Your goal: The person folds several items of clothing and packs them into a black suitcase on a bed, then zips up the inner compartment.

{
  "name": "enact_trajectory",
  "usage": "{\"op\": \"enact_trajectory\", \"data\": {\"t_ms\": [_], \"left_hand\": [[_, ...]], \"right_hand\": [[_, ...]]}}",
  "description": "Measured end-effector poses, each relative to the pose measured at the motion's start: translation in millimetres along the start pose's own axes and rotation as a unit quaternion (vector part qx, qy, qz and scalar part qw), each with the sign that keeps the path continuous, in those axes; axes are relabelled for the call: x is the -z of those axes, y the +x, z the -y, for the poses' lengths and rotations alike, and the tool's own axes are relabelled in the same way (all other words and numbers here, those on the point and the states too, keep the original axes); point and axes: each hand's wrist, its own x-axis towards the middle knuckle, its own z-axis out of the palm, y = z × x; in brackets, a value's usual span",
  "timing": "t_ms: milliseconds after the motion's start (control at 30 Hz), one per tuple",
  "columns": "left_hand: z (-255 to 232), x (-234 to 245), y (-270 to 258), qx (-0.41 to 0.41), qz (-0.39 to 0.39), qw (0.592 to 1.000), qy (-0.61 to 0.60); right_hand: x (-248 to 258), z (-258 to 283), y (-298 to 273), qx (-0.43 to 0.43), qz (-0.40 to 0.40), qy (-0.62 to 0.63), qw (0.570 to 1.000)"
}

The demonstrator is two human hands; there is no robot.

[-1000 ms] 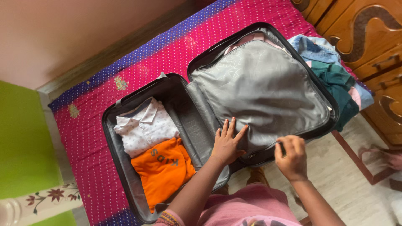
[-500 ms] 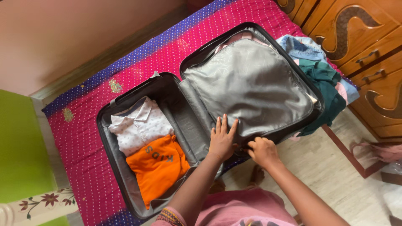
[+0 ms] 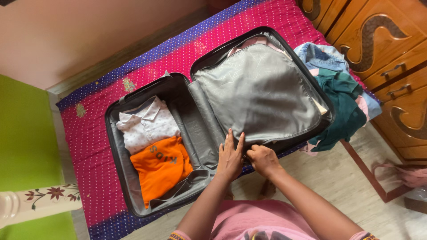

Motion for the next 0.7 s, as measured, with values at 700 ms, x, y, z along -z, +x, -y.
{"op": "enact_trajectory", "data": {"t_ms": [700], "left_hand": [[-25,-8,8,0.08,0.059,0.99,0.095]], "right_hand": [[26,-29,-13,-0.046,-0.067,0.024,0.996]]}}
